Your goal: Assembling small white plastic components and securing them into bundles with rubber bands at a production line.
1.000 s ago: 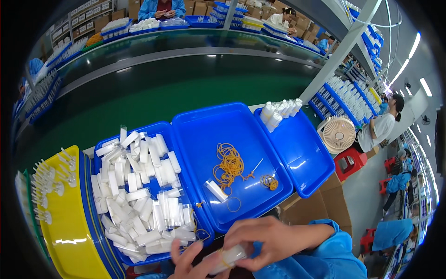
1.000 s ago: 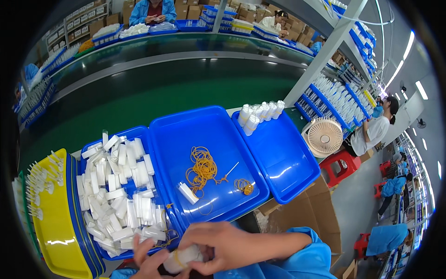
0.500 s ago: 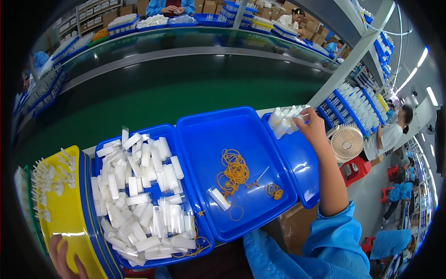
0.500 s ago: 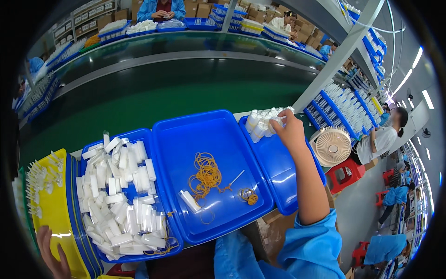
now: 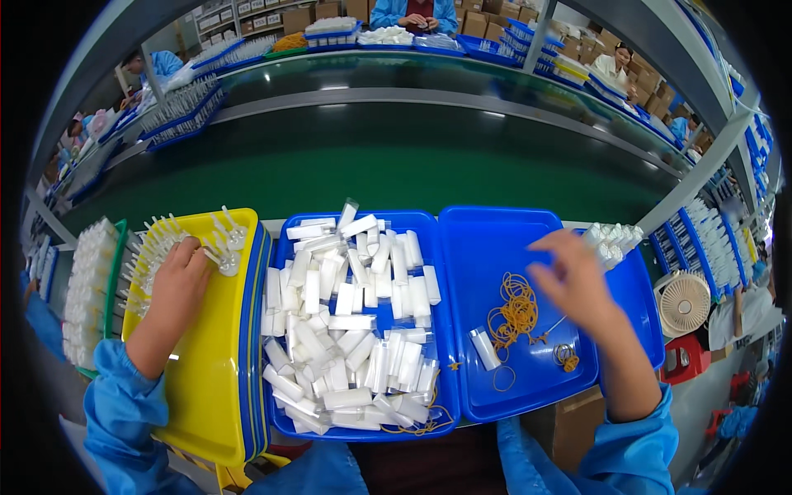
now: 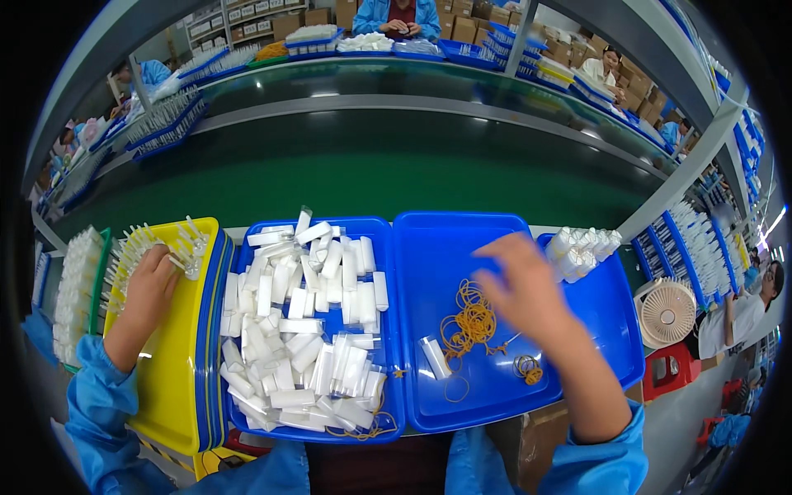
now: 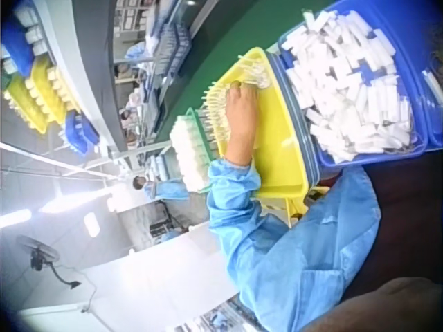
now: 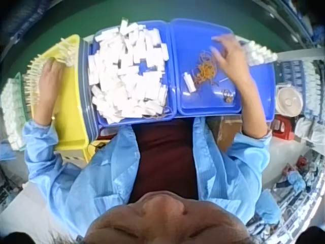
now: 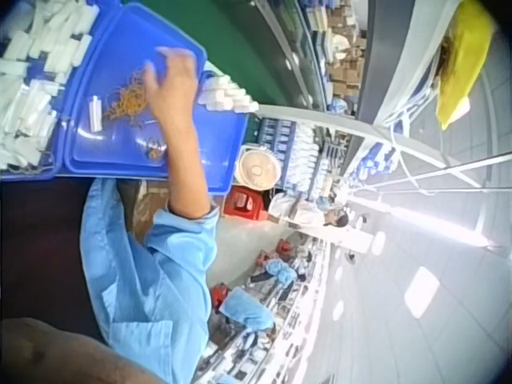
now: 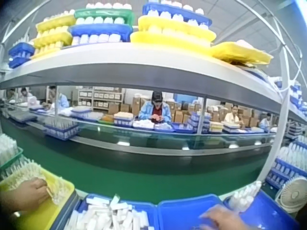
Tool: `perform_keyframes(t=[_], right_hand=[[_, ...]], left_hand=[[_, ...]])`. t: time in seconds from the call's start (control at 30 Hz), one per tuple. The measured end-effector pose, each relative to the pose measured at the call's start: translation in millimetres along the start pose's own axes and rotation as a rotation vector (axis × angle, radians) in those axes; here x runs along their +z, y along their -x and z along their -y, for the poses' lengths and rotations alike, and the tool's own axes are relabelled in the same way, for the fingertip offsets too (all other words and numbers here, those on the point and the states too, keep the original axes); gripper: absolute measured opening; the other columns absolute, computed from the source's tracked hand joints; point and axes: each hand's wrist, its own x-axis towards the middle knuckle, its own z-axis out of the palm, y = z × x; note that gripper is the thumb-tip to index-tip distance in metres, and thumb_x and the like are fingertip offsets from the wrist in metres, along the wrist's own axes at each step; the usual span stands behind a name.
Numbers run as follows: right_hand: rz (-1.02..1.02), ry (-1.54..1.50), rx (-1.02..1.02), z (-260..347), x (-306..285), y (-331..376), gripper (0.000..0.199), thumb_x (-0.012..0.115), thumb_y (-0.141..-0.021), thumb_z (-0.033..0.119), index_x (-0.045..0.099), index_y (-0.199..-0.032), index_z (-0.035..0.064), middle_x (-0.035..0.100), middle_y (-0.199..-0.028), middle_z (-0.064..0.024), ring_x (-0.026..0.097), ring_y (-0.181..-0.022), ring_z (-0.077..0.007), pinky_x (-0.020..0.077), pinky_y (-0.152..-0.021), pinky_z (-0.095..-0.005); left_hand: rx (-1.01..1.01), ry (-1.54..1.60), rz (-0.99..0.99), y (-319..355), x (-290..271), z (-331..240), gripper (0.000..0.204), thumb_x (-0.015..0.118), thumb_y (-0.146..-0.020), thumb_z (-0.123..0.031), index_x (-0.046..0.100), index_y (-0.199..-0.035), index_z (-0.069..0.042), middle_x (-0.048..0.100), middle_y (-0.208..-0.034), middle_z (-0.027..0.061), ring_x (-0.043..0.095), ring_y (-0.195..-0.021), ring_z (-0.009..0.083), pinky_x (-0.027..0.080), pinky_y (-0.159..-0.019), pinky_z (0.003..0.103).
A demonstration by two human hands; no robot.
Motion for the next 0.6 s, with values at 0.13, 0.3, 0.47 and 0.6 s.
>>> perform_keyframes(t=[0.13,0.3,0.47,0.6], right_hand=[[0.271,-0.215,-0.373,71.8,54.6,-7.9,0.022,0.059,-0.077,0.013,0.058,-0.098,0.0066,0.058,-0.095,-0.0105,0.059,-0.087,-0.0284,0.0496,-0.072,-0.0373],[0.455,-0.106,-0.463,119.0,113.5,-38.3,0.020,0.059,-0.075,0.011,0.057,-0.093,0.0043,0.060,-0.088,-0.0103,0.059,-0.085,-0.0291,0.0490,-0.070,-0.0387],[0.403,0.046,-0.622,129.9,134.0,-52.4,0.022,0.059,-0.066,0.007,0.058,-0.088,0.0027,0.059,-0.078,-0.0103,0.057,-0.083,-0.0261,0.0475,-0.068,-0.0387],[0.273,0.031,-0.671,120.9,135.8,-46.9,0.015,0.055,-0.074,0.008,0.060,-0.088,0.0027,0.058,-0.079,-0.0099,0.057,-0.081,-0.0252,0.0469,-0.067,-0.0366]], left_hand=[[-0.050,0.039,-0.027,-1.0,-7.7,8.6,0.026,0.067,-0.066,-0.001,0.050,-0.086,-0.002,0.047,-0.104,0.0153,0.052,-0.090,0.0333,0.045,-0.075,0.038],[-0.269,0.226,0.081,7.2,-49.8,1.5,0.030,0.069,-0.061,0.003,0.048,-0.080,-0.003,0.045,-0.095,0.0133,0.053,-0.077,0.0273,0.046,-0.067,0.032],[-0.318,0.508,-0.025,53.3,-99.2,-53.9,0.028,0.067,-0.058,0.007,0.046,-0.075,-0.003,0.044,-0.090,0.0110,0.053,-0.074,0.0208,0.044,-0.062,0.030],[-0.411,1.026,-0.163,110.0,-126.6,-105.4,0.025,0.071,-0.063,-0.003,0.049,-0.075,-0.004,0.048,-0.091,0.0106,0.054,-0.081,0.0197,0.046,-0.070,0.029]])
